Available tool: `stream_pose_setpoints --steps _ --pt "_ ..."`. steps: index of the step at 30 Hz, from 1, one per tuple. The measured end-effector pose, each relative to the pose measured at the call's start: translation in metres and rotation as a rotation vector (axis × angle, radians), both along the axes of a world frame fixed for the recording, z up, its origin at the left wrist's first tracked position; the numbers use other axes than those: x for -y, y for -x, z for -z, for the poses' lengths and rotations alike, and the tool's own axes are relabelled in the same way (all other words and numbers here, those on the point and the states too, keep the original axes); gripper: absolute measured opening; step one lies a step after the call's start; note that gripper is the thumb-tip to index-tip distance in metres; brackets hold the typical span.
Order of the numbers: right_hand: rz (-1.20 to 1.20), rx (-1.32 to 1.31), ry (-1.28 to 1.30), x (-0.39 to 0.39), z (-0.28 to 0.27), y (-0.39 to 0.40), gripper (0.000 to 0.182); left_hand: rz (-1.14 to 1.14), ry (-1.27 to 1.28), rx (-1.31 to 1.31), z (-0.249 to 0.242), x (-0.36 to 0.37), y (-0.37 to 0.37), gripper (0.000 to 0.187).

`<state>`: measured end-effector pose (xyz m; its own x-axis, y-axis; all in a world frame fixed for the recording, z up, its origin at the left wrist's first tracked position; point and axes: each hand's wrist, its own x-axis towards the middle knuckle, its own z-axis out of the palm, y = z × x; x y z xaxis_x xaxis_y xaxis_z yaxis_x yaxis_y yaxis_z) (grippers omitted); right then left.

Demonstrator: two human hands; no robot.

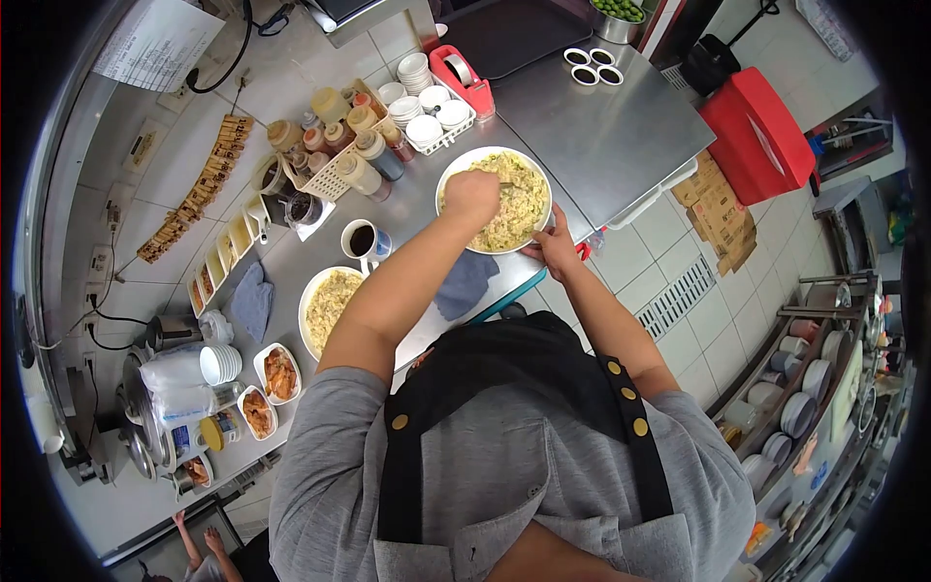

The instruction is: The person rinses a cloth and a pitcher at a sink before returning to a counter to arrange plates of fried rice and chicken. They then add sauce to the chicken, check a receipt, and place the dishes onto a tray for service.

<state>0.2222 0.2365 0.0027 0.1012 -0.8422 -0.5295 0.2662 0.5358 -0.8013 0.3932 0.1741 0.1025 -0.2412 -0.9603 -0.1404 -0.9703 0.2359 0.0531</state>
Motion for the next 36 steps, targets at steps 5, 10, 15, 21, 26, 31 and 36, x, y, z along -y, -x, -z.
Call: stream_pose_setpoints --steps 5,10,15,21,26,31,36 --pt "-0.016 -0.034 -0.008 0.0 0.001 0.0 0.08 -0.054 0.017 -0.01 0.002 0.0 -0.031 0.019" --pt "-0.011 -0.008 0.002 0.0 0.005 0.001 0.078 -0.121 -0.042 -0.087 -0.019 -0.016 -0.045 0.021" --pt "-0.035 -0.191 0.025 -0.008 -0.002 0.002 0.067 -0.227 -0.007 -0.177 -0.052 -0.031 -0.061 0.021" --pt "0.009 -0.201 0.014 -0.022 0.017 0.008 0.05 -0.282 0.009 -0.195 -0.021 -0.043 -0.064 0.024" --pt "0.043 -0.262 0.064 -0.037 0.005 0.009 0.038 -0.293 0.207 -0.394 -0.029 -0.086 -0.059 0.03" --pt "-0.452 0.035 0.113 -0.044 -0.038 -0.017 0.035 -0.288 0.226 -0.434 -0.006 -0.104 -0.054 0.037" --pt "-0.705 0.225 -0.105 -0.038 -0.067 -0.054 0.061 -0.298 0.231 -0.474 -0.022 -0.114 -0.044 0.043"
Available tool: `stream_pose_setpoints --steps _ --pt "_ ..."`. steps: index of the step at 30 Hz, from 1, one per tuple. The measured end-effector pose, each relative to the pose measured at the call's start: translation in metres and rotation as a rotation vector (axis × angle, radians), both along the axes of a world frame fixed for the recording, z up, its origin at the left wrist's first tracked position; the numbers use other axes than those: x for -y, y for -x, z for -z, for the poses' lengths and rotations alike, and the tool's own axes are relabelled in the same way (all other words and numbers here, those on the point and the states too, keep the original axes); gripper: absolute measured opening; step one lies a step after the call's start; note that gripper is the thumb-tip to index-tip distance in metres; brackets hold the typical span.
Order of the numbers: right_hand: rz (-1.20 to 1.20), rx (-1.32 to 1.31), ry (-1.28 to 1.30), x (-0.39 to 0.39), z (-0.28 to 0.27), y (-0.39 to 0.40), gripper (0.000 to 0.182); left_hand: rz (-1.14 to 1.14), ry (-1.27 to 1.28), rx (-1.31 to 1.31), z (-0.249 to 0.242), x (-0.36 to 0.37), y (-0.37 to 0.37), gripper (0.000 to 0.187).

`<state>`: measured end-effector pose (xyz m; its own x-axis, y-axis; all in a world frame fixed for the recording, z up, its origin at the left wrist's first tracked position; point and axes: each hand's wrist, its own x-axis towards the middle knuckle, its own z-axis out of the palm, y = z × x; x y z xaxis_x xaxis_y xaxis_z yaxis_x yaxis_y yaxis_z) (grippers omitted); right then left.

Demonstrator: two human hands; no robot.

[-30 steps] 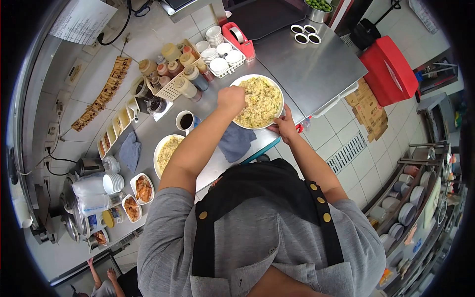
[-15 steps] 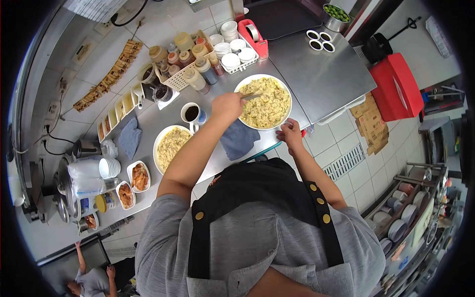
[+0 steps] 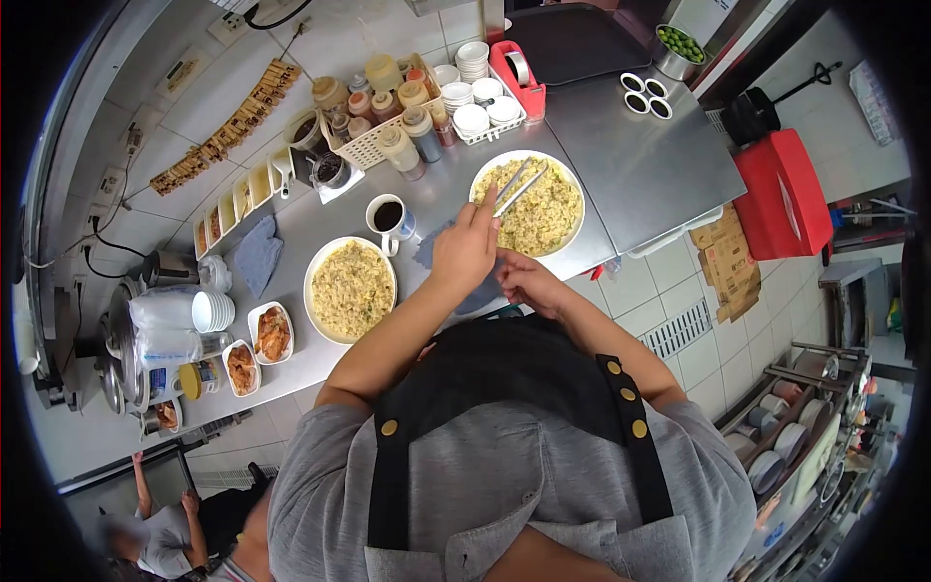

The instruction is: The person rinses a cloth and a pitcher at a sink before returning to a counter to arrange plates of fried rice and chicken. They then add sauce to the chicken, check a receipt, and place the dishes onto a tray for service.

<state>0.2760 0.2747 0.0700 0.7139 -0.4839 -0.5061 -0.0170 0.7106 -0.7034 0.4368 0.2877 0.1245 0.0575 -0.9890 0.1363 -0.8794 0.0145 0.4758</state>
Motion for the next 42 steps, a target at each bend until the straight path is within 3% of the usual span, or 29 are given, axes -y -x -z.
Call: stream_pose_setpoints --steps 3,5,8,11,12,14,16,19,22,25,26,27,29,31,32,34,42 --pt "0.048 0.112 0.011 0.006 0.003 -0.011 0.076 0.036 0.087 -0.05 0.003 -0.005 0.004 0.047" --pt "-0.007 0.047 -0.092 0.013 0.006 -0.015 0.085 0.078 -0.145 0.107 0.02 -0.003 0.004 0.045" --pt "0.103 0.005 -0.022 0.004 0.0 -0.011 0.075 0.054 -0.024 0.028 0.006 -0.005 0.007 0.046" --pt "0.086 0.113 -0.049 0.014 0.016 -0.008 0.067 0.136 -0.007 0.049 0.028 -0.015 0.003 0.046" --pt "0.071 0.082 -0.161 0.013 0.0 -0.012 0.074 0.1 0.019 0.015 0.041 -0.017 0.001 0.046" --pt "0.069 -0.01 -0.001 0.001 -0.008 -0.016 0.076 0.096 0.019 -0.028 0.015 -0.019 -0.002 0.046" --pt "0.032 0.023 -0.044 0.001 -0.016 -0.018 0.08 0.032 0.071 -0.068 0.012 -0.026 -0.004 0.047" --pt "0.085 0.076 -0.106 0.0 -0.027 -0.027 0.085 0.164 0.091 -0.146 0.019 -0.026 -0.022 0.045" --pt "0.02 -0.004 0.119 -0.001 -0.038 -0.031 0.084 0.149 0.045 -0.17 0.006 -0.028 -0.058 0.046" --pt "0.079 -0.012 0.208 0.008 -0.044 -0.027 0.066 -0.308 0.215 -0.213 0.008 -0.033 -0.131 0.032" --pt "0.083 -0.01 0.21 0.008 -0.045 -0.025 0.066 -0.432 0.395 -0.296 0.011 -0.033 -0.161 0.026" --pt "0.125 -0.052 0.225 0.01 -0.045 -0.022 0.063 -0.521 0.521 -0.219 0.028 -0.028 -0.203 0.024" --pt "0.221 -0.104 0.218 0.009 -0.048 -0.022 0.053 -0.839 0.448 -0.136 0.022 -0.023 -0.263 0.026" --pt "0.257 -0.108 0.213 0.01 -0.037 -0.019 0.051 -0.992 0.167 -0.072 0.008 -0.011 -0.312 0.035" --pt "0.288 -0.113 0.205 0.009 -0.034 -0.02 0.05 -0.989 0.164 -0.073 0.009 0.0 -0.334 0.035" --pt "0.312 -0.121 0.194 0.008 -0.032 -0.026 0.047 -1.044 -0.091 -0.008 0.023 0.022 -0.371 0.042" --pt "0.351 -0.156 0.158 0.014 -0.025 -0.044 0.043 -0.837 -0.303 0.073 0.045 0.076 -0.429 0.046"
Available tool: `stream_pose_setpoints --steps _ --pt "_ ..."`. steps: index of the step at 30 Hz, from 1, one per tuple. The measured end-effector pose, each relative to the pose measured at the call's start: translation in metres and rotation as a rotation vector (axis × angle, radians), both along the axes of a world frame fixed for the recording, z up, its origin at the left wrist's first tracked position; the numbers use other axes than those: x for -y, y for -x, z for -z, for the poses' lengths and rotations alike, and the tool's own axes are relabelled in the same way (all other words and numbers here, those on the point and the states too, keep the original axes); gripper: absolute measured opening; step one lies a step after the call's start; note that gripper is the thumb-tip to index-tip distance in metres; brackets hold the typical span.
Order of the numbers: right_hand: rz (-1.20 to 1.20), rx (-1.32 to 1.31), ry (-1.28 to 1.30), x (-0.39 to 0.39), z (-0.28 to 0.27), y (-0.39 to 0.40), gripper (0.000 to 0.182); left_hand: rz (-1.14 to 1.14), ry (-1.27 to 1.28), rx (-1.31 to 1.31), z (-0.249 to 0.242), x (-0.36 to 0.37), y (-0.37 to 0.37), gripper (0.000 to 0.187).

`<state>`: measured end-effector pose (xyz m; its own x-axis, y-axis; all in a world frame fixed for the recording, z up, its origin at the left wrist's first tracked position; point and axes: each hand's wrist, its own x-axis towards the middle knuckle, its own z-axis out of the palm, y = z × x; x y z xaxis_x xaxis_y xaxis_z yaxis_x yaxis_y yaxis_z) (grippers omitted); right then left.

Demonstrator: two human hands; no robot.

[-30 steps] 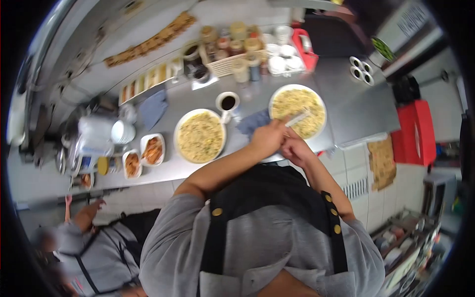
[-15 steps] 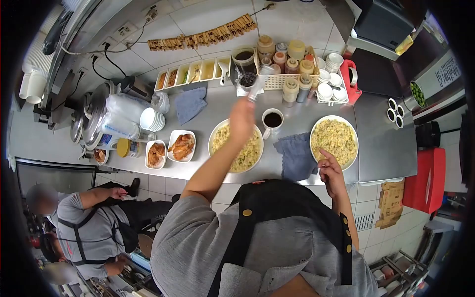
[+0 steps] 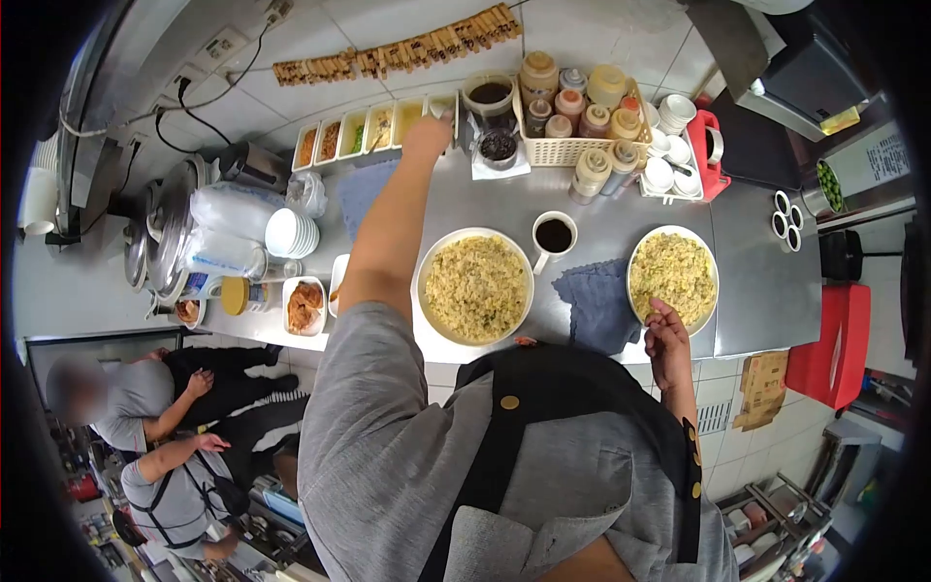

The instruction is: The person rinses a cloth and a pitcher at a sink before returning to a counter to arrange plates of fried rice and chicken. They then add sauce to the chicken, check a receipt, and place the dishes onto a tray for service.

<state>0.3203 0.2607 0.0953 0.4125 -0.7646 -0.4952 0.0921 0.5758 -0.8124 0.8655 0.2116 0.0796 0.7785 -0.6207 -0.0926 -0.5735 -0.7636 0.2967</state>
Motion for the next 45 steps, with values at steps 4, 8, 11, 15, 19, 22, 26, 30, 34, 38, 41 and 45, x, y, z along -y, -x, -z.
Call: stream_pose_setpoints --steps 4,8,11,15,19,22,26,30,34,38,41,45 --pt "-0.062 -0.009 0.025 0.003 -0.005 -0.006 0.043 0.093 0.008 -0.14 -0.041 -0.031 -0.017 0.046" --pt "-0.101 -0.006 0.017 0.002 -0.006 -0.003 0.042 -0.075 0.437 -0.316 -0.104 -0.144 -0.007 0.038" --pt "-0.18 -0.017 -0.013 -0.001 0.002 -0.002 0.033 -0.214 0.475 -0.333 -0.112 -0.248 -0.011 0.032" --pt "-0.308 -0.058 -0.057 -0.006 0.019 -0.01 0.017 -0.421 0.297 -0.304 -0.075 -0.366 0.017 0.035" --pt "-0.457 -0.1 -0.091 -0.014 0.026 -0.032 0.011 -0.74 0.284 -0.6 0.011 -0.436 0.05 0.034" --pt "-0.517 -0.121 -0.09 -0.02 0.021 -0.05 0.013 -0.794 0.555 -0.901 0.04 -0.418 0.103 0.039" --pt "-0.577 -0.122 -0.068 -0.028 0.015 -0.063 0.016 -0.876 0.897 -1.065 0.075 -0.399 0.112 0.034" --pt "-0.587 -0.166 -0.062 -0.032 0.018 -0.061 0.017 -1.379 1.207 -0.713 0.1 -0.418 0.074 0.044" --pt "-0.624 -0.253 -0.107 -0.039 0.029 -0.07 0.015 -1.195 1.408 -0.762 0.105 -0.452 0.043 0.051" --pt "-0.711 -0.239 -0.124 -0.049 0.028 -0.098 0.014 -1.171 1.481 -0.758 0.101 -0.458 0.03 0.05" --pt "-0.784 -0.226 -0.089 -0.057 0.023 -0.121 0.013 -1.116 1.472 -0.726 0.102 -0.474 0.032 0.058" --pt "-0.926 -0.183 0.061 -0.064 0.015 -0.145 0.011 -0.966 1.36 -0.711 0.055 -0.487 0.061 0.065"
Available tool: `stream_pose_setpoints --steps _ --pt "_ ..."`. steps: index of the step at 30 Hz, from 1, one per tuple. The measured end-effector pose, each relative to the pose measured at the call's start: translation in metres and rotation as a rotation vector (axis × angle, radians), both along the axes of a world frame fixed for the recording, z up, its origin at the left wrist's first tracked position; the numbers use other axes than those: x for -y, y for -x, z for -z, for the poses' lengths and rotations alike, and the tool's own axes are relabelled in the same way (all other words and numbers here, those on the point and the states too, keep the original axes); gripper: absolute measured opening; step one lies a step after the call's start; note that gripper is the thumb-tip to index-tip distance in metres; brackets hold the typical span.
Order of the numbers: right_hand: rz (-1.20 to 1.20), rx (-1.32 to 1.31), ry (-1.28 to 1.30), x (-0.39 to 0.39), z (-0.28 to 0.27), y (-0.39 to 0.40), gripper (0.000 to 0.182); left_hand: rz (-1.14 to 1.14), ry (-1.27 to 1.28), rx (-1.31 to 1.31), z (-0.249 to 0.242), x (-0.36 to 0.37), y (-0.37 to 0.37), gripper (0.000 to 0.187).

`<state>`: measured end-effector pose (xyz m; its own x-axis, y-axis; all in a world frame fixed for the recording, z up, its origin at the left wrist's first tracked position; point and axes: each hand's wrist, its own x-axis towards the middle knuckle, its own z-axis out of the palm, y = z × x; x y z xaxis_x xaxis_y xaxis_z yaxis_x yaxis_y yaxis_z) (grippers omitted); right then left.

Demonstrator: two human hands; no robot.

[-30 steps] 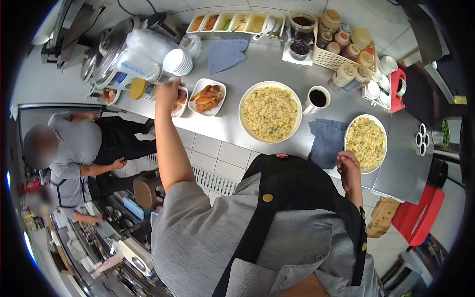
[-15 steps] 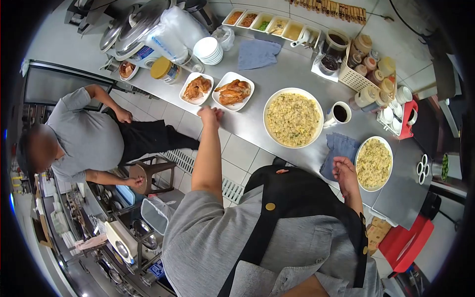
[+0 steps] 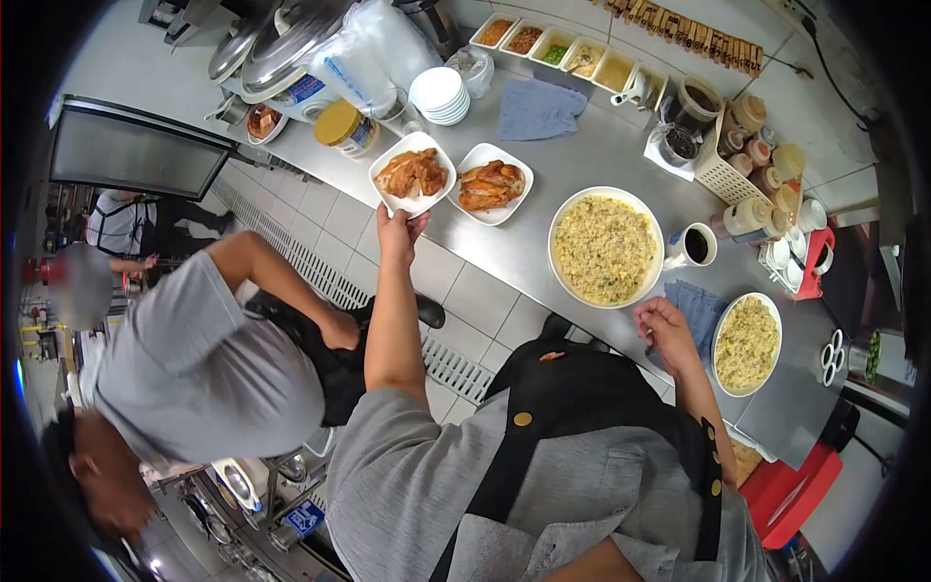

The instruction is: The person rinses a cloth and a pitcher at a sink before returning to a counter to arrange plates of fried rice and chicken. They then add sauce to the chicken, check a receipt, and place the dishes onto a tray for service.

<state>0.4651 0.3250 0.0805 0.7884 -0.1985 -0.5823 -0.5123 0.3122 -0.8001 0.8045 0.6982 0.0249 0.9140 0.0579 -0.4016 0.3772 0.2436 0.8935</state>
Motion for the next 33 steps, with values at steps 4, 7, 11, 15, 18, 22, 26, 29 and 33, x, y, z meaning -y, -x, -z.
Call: stream_pose_setpoints --steps 4,7,11,15,18,22,26,29,33 --pt "-0.129 0.051 0.091 -0.013 -0.043 -0.04 0.014 0.316 -0.123 -0.019 -0.074 0.008 0.025 0.061" --pt "-0.206 0.249 0.175 -0.015 -0.061 -0.073 0.022 0.563 -0.175 -0.029 -0.117 0.039 0.045 0.06" --pt "-0.129 0.227 0.209 -0.003 -0.093 -0.09 0.032 0.904 -0.248 -0.014 -0.152 0.103 0.072 0.061" --pt "-0.128 0.211 0.25 0.037 -0.1 -0.043 0.033 1.242 -0.248 0.076 -0.158 0.177 0.102 0.061" --pt "-0.087 0.159 0.366 0.069 -0.089 0.022 0.033 1.476 -0.194 0.039 -0.166 0.237 0.141 0.061" --pt "0.015 0.083 0.331 0.105 -0.092 0.11 0.034 1.733 -0.164 0.053 -0.154 0.317 0.193 0.061" --pt "0.233 0.035 0.283 0.139 -0.086 0.191 0.032 1.923 -0.206 0.031 -0.148 0.401 0.242 0.059" --pt "0.353 -0.006 0.302 0.17 -0.071 0.246 0.032 1.176 -0.586 0.448 -0.097 0.472 0.248 0.074" --pt "0.551 -0.001 0.315 0.208 -0.058 0.294 0.032 0.513 -0.609 0.998 -0.018 0.539 0.233 0.08"
